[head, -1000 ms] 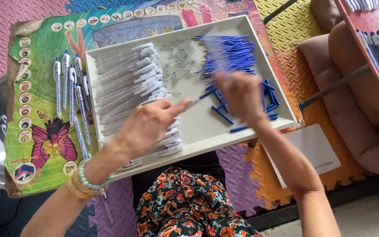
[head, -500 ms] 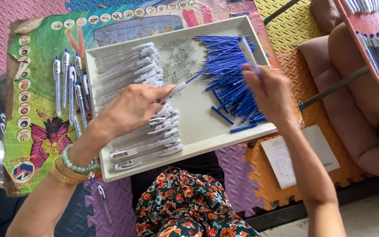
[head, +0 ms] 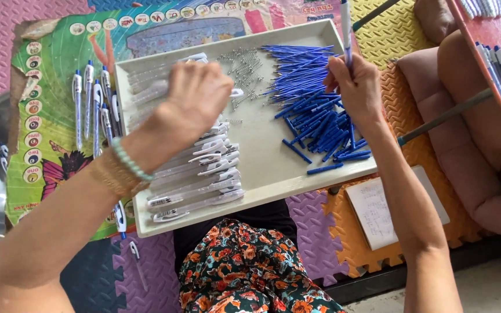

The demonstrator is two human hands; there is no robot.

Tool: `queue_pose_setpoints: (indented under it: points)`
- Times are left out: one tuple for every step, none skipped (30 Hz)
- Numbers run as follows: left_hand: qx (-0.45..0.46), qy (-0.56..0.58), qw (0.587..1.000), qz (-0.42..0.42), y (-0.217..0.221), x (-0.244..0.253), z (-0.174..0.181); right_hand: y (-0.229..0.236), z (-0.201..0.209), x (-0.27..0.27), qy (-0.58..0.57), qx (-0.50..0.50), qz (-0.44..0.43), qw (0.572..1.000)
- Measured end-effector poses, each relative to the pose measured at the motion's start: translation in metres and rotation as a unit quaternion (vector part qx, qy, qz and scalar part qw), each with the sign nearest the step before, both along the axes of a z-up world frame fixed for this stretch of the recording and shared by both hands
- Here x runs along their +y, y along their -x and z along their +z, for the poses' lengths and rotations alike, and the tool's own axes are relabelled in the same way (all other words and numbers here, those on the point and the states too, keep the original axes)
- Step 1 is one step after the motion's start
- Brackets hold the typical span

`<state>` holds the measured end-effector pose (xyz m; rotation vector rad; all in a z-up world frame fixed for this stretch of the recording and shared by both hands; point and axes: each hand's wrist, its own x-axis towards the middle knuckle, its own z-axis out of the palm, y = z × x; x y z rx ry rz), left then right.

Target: Assembling pens by inserting springs and ink cartridges into pen bodies

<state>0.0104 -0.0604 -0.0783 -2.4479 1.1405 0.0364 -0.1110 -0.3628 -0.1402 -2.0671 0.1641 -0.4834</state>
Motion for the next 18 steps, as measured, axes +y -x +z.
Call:
queue_pose_setpoints:
  points:
    - [0.001, -0.001, 1.0, 0.001, 0.001, -0.005, 0.001, 0.001, 0.002, 0.0, -0.001, 0.001, 0.001, 1.0]
    - [-0.051, -0.036, 0.998, -0.015, 0.002, -0.009, 0.002, 0.003, 0.004, 0.0, 0.074, -0.02, 0.006, 0.997]
    - [-0.104, -0.07, 0.992, -0.032, 0.003, -0.015, 0.003, 0.004, 0.006, 0.0, 0.15, -0.042, 0.011, 0.988]
    - [-0.104, -0.07, 0.992, -0.032, 0.003, -0.017, 0.002, 0.004, 0.007, -0.001, 0.149, -0.042, 0.011, 0.988]
    - [-0.139, -0.059, 0.987, -0.054, 0.004, -0.02, 0.001, 0.004, 0.007, -0.001, 0.188, -0.056, 0.014, 0.981]
    - [-0.174, -0.047, 0.981, -0.075, 0.005, -0.021, 0.0, 0.004, 0.007, -0.001, 0.225, -0.07, 0.017, 0.972]
    - [-0.174, -0.048, 0.981, -0.075, 0.0, -0.021, -0.005, 0.004, 0.008, 0.001, 0.224, -0.07, 0.017, 0.972]
    - [-0.153, 0.004, 0.986, -0.072, -0.004, -0.021, -0.01, 0.004, 0.009, 0.003, 0.226, -0.075, 0.023, 0.971]
    - [-0.132, 0.056, 0.987, -0.07, -0.009, -0.021, -0.015, 0.003, 0.011, 0.004, 0.229, -0.081, 0.028, 0.97]
    - [-0.133, 0.056, 0.987, -0.07, -0.006, -0.019, -0.006, 0.003, 0.014, 0.007, 0.229, -0.081, 0.028, 0.97]
    - [-0.001, 0.103, 0.994, -0.028, -0.004, -0.016, 0.002, 0.003, 0.016, 0.01, 0.201, -0.078, 0.029, 0.976]
    - [0.13, 0.148, 0.98, 0.014, -0.002, -0.013, 0.011, 0.003, 0.019, 0.014, 0.174, -0.074, 0.03, 0.981]
    - [0.13, 0.148, 0.98, 0.014, -0.001, -0.016, 0.007, 0.003, 0.02, 0.018, 0.174, -0.074, 0.03, 0.981]
    - [0.211, 0.198, 0.957, 0.034, 0.0, -0.02, 0.003, 0.003, 0.022, 0.022, 0.154, -0.076, 0.034, 0.985]
    - [0.289, 0.247, 0.923, 0.053, 0.001, -0.025, 0.0, 0.003, 0.024, 0.025, 0.134, -0.078, 0.037, 0.987]
    - [0.288, 0.248, 0.923, 0.052, -0.002, -0.025, -0.001, 0.001, 0.021, 0.017, 0.135, -0.078, 0.036, 0.987]
    - [0.304, 0.255, 0.915, 0.072, -0.004, -0.025, -0.003, -0.001, 0.016, 0.008, 0.116, -0.061, 0.05, 0.99]
    - [0.319, 0.262, 0.906, 0.092, -0.006, -0.025, -0.005, -0.002, 0.011, 0.0, 0.096, -0.044, 0.064, 0.992]
